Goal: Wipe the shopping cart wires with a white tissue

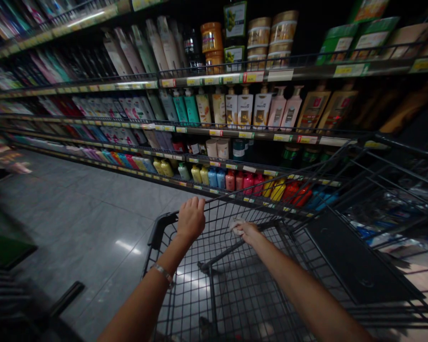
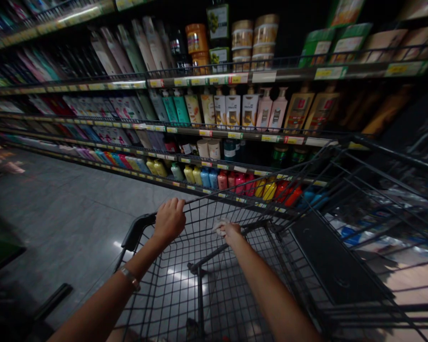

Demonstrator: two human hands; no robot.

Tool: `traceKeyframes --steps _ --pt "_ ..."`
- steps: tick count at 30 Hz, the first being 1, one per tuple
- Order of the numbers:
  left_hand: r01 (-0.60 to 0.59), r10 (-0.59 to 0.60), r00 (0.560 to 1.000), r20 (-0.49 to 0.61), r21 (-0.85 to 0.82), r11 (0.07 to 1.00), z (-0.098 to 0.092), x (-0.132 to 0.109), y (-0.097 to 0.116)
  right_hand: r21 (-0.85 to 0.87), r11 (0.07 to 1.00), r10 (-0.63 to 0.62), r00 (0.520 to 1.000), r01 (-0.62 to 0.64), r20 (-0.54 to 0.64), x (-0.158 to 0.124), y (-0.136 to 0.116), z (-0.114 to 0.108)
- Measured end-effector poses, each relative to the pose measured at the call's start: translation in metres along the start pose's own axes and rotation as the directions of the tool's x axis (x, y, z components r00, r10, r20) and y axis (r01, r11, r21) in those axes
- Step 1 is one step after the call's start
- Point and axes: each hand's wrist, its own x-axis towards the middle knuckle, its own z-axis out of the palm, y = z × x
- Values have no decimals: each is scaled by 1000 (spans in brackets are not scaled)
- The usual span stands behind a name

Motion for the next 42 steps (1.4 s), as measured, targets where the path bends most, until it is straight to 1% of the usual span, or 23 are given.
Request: traceKeyframes --steps 3,6,9,13,18,23,29,30,32,34,35,36,38,40,42 --pt "-1 1 1000 6 8 1000 -1 0 0 25 999 40 993 -38 -107 6 -4 7" --pt "-2 2 1000 9 12 1000 -1 0 0 70 997 43 988 -33 -145 9 -12 12" --pt "1 -1 1000 9 12 1000 0 1 1 105 994 21 994 -10 -103 5 -15 16" --pt "5 -5 1000 6 13 1000 1 1 1 111 993 -25 999 29 -34 -3 -11 18" --pt "0 0 1000 6 19 1000 0 0 0 102 994 -25 998 31 -54 -7 -9 12" --pt "-4 4 1000 7 22 1000 -1 -1 1 131 991 -5 999 12 -51 -8 -21 4" --pt "-1 0 1000 11 16 1000 -1 1 1 162 987 11 998 -1 -62 -13 -43 6" --pt "-1 1 1000 12 15 1000 -1 1 1 172 985 8 999 -1 -40 -15 -50 6" --pt "0 0 1000 14 13 1000 0 1 0 191 981 -34 998 22 61 -17 -65 1" --pt "1 -1 1000 14 10 1000 -1 0 0 207 976 -104 978 66 179 -16 -80 -11" --pt "1 -1 1000 13 8 1000 -1 0 0 208 974 -129 969 85 209 -15 -86 -18" --pt "1 -1 1000 12 6 1000 -1 0 0 190 977 -135 970 96 204 -13 -90 -26" --pt "0 0 1000 9 2 1000 -1 0 0 112 990 -93 989 81 111 -8 -88 -43" --pt "0 0 1000 6 1 1000 0 0 0 23 999 -31 999 31 -9 -3 -76 -55" --pt "2 -2 1000 5 3 1000 0 0 0 -15 1000 9 996 -10 -83 2 -60 -59"
